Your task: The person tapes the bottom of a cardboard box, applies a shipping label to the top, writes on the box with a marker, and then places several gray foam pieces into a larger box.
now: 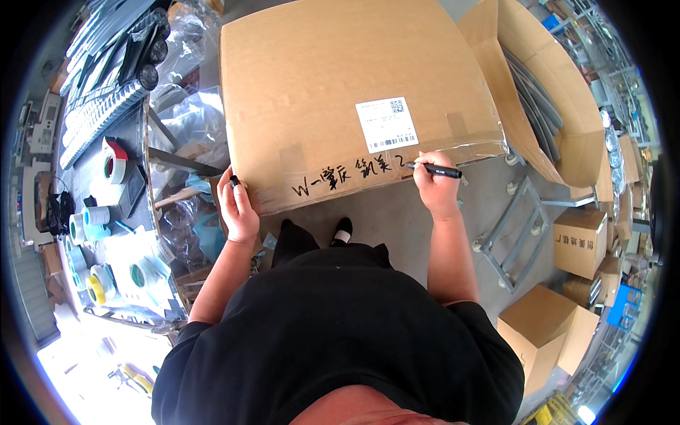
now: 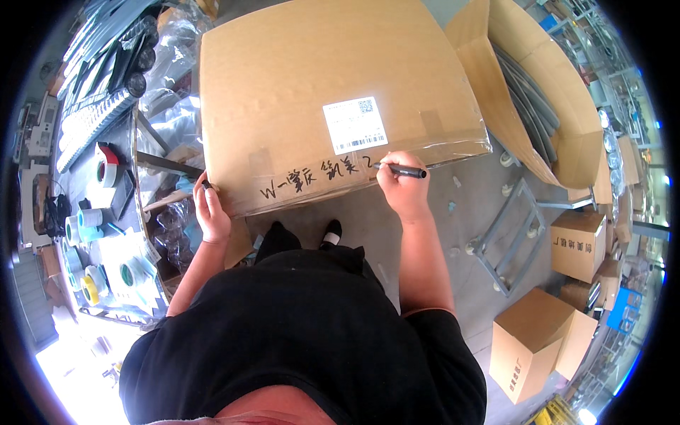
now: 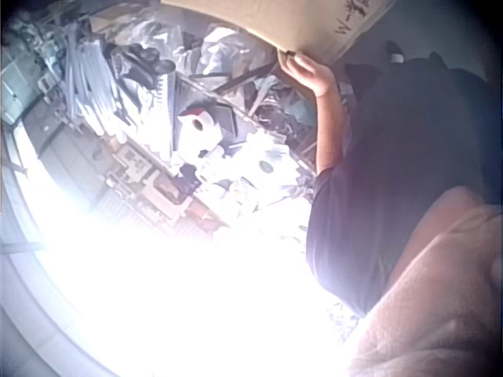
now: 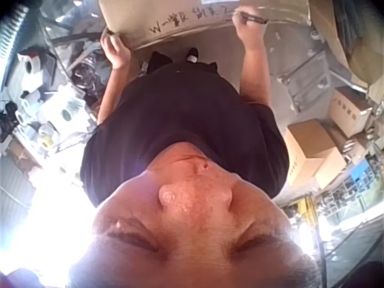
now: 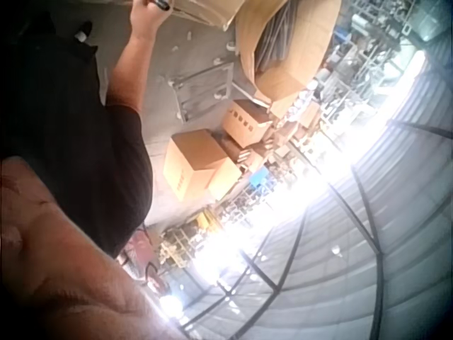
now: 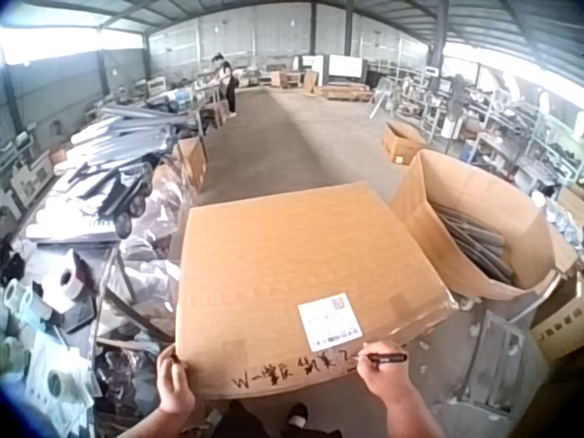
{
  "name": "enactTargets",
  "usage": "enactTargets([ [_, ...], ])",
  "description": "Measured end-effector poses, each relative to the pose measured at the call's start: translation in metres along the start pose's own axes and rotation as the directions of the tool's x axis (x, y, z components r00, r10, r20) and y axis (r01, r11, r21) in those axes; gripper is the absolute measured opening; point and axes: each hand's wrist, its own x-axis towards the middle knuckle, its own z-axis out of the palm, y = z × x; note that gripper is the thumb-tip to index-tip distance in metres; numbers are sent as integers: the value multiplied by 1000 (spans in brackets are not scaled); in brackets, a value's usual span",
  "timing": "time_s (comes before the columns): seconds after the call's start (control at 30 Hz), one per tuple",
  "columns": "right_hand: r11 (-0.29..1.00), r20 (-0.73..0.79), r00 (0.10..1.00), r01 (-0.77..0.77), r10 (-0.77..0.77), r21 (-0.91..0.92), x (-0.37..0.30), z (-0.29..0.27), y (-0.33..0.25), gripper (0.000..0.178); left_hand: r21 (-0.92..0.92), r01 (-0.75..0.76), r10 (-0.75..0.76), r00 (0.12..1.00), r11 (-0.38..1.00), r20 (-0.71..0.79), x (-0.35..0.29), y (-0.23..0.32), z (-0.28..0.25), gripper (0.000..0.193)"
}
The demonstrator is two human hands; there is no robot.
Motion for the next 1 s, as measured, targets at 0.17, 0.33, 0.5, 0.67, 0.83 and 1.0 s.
enactTargets([
  [0.17,997,-45,998,-42,39,-57,6,-2,-6,12,0,8,-8,1000,1000,6,2,5,1,35],
  [0.33,997,-85,994,-74,75,18,0,1,4,11,-21,-11,11,1000,1000,-5,-1,1,-2,34],
  [0.5,995,-95,992,-86,82,-45,-2,-2,9,10,55,-18,18,1000,998,9,0,8,2,32],
  [0.67,996,-80,992,-93,94,12,1,-7,11,9,73,-41,42,999,996,-10,-1,2,6,30],
  [0.83,999,-29,999,-33,33,5,3,-3,11,12,220,-119,134,989,968,-55,0,13,-8,31],
  [1.0,997,-22,997,77,-77,3,-7,-17,38,14,360,-107,148,985,927,-89,1,20,-1,28],
])
